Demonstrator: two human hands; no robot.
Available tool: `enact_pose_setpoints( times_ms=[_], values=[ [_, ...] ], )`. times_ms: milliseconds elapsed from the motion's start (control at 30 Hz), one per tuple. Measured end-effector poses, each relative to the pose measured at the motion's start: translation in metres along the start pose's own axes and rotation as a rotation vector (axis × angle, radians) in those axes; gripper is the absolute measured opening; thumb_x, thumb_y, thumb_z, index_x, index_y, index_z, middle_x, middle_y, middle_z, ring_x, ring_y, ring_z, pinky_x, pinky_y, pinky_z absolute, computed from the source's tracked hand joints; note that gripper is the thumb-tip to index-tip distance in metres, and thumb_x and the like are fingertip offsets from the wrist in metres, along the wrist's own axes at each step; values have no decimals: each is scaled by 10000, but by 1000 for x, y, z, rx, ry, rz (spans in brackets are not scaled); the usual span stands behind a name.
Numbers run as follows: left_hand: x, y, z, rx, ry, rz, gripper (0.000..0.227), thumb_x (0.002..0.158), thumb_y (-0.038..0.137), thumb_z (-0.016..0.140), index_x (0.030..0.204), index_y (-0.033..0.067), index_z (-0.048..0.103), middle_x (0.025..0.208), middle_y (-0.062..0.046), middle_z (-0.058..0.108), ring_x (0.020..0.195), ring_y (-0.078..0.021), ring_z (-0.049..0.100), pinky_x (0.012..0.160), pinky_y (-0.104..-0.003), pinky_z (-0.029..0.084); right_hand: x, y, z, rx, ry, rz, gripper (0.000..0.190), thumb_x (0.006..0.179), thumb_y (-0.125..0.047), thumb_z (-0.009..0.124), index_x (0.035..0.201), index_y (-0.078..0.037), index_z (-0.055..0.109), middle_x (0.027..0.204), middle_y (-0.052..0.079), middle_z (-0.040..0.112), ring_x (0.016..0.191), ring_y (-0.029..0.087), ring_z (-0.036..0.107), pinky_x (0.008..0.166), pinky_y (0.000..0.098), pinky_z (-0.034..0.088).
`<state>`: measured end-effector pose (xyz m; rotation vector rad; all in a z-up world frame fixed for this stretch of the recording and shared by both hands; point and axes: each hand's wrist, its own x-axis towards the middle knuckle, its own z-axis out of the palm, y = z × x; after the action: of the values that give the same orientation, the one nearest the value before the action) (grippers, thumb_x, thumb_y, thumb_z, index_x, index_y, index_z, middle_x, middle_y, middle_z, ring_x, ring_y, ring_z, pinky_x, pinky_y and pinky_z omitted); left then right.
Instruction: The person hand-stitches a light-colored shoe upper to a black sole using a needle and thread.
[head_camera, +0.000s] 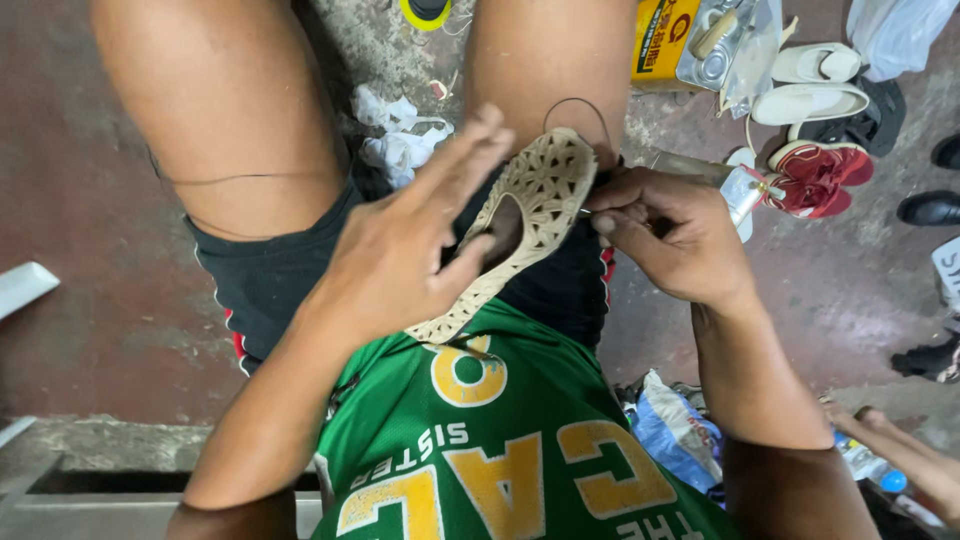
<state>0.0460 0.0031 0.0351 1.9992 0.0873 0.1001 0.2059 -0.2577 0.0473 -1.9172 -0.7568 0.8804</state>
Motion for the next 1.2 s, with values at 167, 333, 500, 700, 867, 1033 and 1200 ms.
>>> enact_pose_setpoints(
  times_ms=[167, 333, 500, 700, 867, 1033, 1200],
  values=[
    [3, -11, 3, -4, 93, -7, 353, 914, 147, 825, 1216, 85, 654, 883, -61, 676, 683, -172, 643, 635, -310, 537, -10, 22, -5, 184, -2, 37, 78, 986, 30, 686, 1062, 16, 678, 952, 41, 696, 821, 73, 608, 742, 219, 483],
    [-27, -20, -9, -389, 137, -101, 109, 989, 115, 768, 980, 72, 668, 906, -77, 632, 606, -110, 471, 560, -244, 397, -10, 24, -3, 279, -23, 72, 132, 966, 65, 648, 1092, 30, 666, 1014, 73, 704, 858, 100, 663, 768, 239, 536],
    [-37, -23, 3, -1475, 227, -269, 179, 1089, 228, 630, 1036, 59, 603, 919, -29, 589, 711, -82, 457, 625, -235, 357, -10, 8, 1, 279, -50, 71, 226, 969, 92, 607, 1185, 53, 659, 1107, 101, 684, 924, 126, 699, 826, 248, 567],
    [-19, -24, 34, -1022, -34, -621, 243, 1073, 184, 550, 1117, -5, 697, 658, 54, 504, 535, -8, 399, 467, -179, 307, -1, -22, 5, 111, -42, 30, 236, 974, 74, 619, 1179, -2, 708, 1008, 83, 691, 820, 113, 672, 701, 240, 536],
    [-11, -28, 46, -1185, -68, -645, 233, 993, 56, 615, 1180, -32, 723, 724, -5, 644, 493, -8, 432, 427, -176, 318, 10, -39, 5, -202, -21, -254, 252, 958, 21, 700, 1190, -76, 722, 924, 59, 693, 794, 153, 681, 714, 290, 540],
    [-11, -36, 57, -1406, 26, -812, 223, 990, 62, 668, 1176, -53, 714, 882, -70, 753, 526, -26, 489, 453, -169, 363, 22, -59, -7, -343, -63, -315, 246, 930, -2, 707, 1164, -75, 729, 934, 85, 706, 738, 214, 704, 637, 329, 551],
    [-16, -41, 67, -1527, 68, -743, 241, 1000, 71, 706, 1206, -54, 716, 886, -44, 732, 551, -6, 475, 464, -155, 358, 34, -73, -21, -491, -158, -391, 141, 928, -66, 761, 1066, -62, 733, 874, 61, 702, 698, 246, 697, 574, 379, 528]
  ],
)
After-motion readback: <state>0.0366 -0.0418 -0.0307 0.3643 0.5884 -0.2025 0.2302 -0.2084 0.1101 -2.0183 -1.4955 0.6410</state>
